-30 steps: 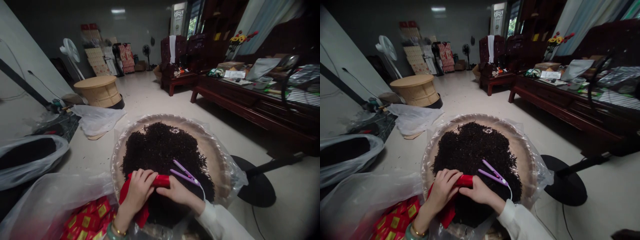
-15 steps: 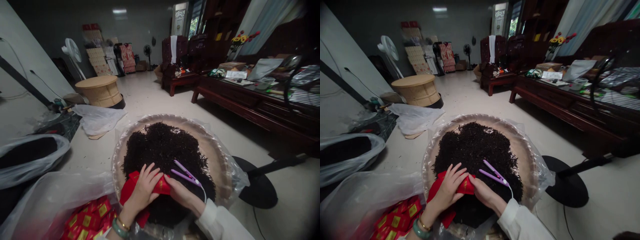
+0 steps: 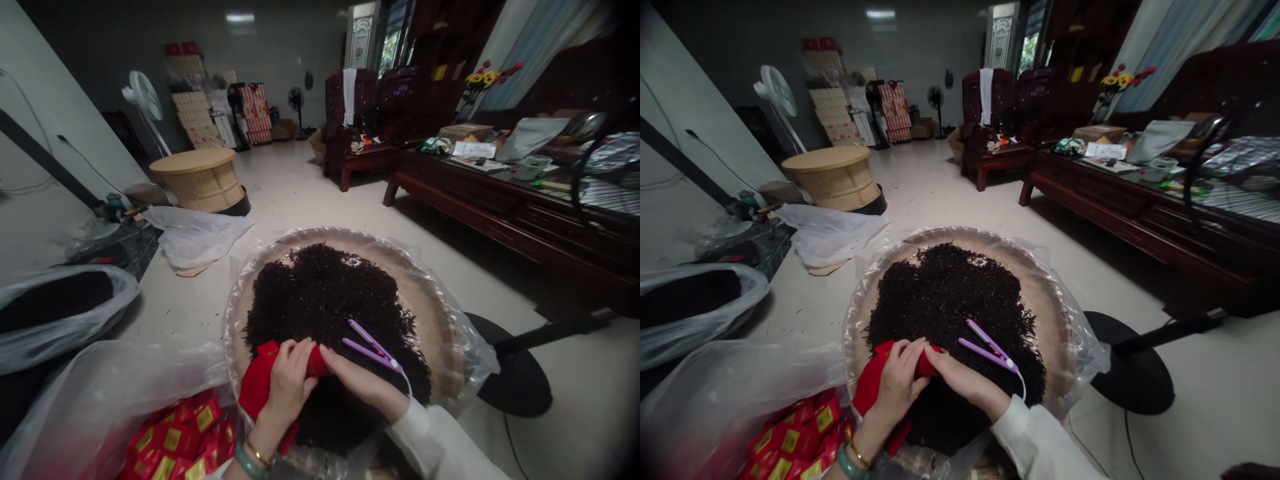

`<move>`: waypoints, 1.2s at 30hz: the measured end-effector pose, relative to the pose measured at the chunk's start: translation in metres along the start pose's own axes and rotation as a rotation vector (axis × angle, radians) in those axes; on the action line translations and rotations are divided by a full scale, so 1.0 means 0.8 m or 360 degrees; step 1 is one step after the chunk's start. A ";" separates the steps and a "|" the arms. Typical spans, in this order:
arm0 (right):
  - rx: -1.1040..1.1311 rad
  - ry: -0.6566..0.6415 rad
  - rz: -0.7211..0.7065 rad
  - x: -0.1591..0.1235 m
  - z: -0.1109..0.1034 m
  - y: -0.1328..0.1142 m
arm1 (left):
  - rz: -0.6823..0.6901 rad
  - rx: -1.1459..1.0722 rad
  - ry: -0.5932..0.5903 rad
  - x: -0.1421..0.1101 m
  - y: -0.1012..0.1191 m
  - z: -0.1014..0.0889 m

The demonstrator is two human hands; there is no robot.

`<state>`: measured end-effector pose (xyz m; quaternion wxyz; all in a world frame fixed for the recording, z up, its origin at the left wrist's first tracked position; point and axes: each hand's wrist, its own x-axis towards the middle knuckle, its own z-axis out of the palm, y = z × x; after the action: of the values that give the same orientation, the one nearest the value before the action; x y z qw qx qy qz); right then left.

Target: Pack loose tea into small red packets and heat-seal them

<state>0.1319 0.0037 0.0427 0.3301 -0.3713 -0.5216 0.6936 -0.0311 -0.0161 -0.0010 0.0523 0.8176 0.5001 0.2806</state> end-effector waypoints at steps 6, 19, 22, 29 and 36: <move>-0.0097 -0.0242 0.0057 0.012 -0.025 -0.020 | -0.0212 -0.0114 0.0247 0.000 -0.024 0.001; -0.2221 0.0082 0.0183 0.095 -0.028 0.006 | -0.0598 -0.0167 0.0582 0.007 -0.059 -0.020; -0.2286 -0.0184 -0.0055 0.087 -0.004 0.015 | -0.0601 -0.0152 0.0589 0.009 -0.061 -0.020; -0.2552 -0.0452 -0.0204 0.105 0.008 0.019 | -0.0577 -0.0107 0.0549 0.017 -0.060 -0.021; -0.2689 -0.0407 -0.0491 0.075 0.006 0.023 | -0.0552 -0.0085 0.0488 0.022 -0.065 -0.018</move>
<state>0.0963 0.0477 0.0152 -0.0270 -0.3365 -0.9395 0.0579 -0.0733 0.0213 -0.0008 0.0447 0.6657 0.6276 0.4013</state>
